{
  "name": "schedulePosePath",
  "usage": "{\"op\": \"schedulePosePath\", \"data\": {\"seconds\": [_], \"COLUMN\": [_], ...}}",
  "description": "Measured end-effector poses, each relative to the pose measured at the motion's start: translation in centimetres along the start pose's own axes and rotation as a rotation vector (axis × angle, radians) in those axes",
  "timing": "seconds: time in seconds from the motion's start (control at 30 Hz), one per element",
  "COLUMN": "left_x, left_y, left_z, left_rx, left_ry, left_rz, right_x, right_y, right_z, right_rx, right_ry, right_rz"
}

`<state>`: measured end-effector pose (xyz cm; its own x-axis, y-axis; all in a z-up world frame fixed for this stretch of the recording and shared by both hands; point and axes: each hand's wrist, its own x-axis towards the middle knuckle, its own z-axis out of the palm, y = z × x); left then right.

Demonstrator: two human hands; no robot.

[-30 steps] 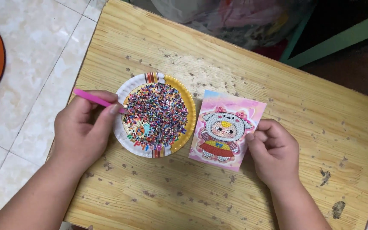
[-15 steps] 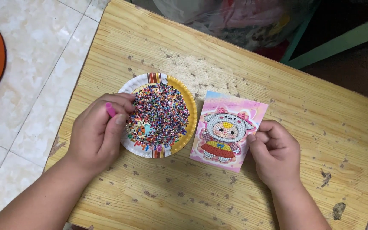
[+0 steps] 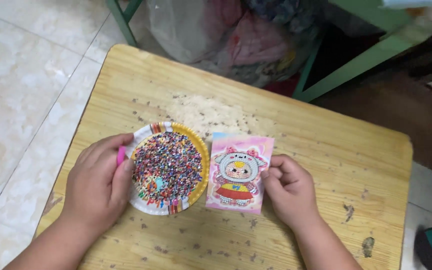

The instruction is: Using a specialized pen tool to pick up small colored beads from a tray and place them onto a sticky canvas to create a picture.

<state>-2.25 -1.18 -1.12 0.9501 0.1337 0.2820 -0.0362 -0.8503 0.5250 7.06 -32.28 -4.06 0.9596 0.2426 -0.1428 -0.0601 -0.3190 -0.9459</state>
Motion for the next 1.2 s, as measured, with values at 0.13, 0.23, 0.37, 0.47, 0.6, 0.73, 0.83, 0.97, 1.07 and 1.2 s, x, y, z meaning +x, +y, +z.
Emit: {"op": "schedulePosePath", "data": {"seconds": [0.13,0.23,0.37,0.47,0.6,0.73,0.83,0.97,1.07,1.2], "left_x": [-0.2,-0.7,-1.8,-1.5,-1.4,-1.8,-1.6,-1.5,-1.4,-1.5], "left_y": [0.7,1.3,1.3,1.2,1.2,1.3,0.9,1.4,1.1,1.7], "left_z": [0.8,1.2,1.6,1.5,1.6,1.6,1.6,1.2,1.3,0.9], "left_rx": [0.027,0.003,-0.101,-0.152,-0.102,-0.205,-0.143,-0.167,-0.185,-0.257], "left_ry": [-0.118,-0.266,-0.394,-0.283,-0.293,-0.331,-0.238,-0.297,-0.277,-0.247], "left_rz": [0.120,0.163,0.256,0.347,0.322,0.395,0.381,0.380,0.401,0.435], "right_x": [0.0,0.0,0.0,0.1,0.0,0.0,0.0,0.0,0.0,0.0], "right_y": [-0.6,-0.7,-0.7,-0.9,-1.2,-1.0,-0.5,-0.7,-0.6,-0.5], "right_z": [0.0,0.0,0.0,-0.1,0.0,0.0,0.0,0.0,0.0,0.1], "right_rx": [0.026,0.057,0.087,0.050,0.027,0.047,0.050,0.090,0.094,0.119], "right_ry": [-0.015,-0.032,-0.037,-0.036,-0.035,-0.046,-0.031,-0.049,-0.048,-0.043], "right_rz": [0.022,0.017,0.030,0.028,0.039,0.042,0.031,0.022,0.026,0.025]}}
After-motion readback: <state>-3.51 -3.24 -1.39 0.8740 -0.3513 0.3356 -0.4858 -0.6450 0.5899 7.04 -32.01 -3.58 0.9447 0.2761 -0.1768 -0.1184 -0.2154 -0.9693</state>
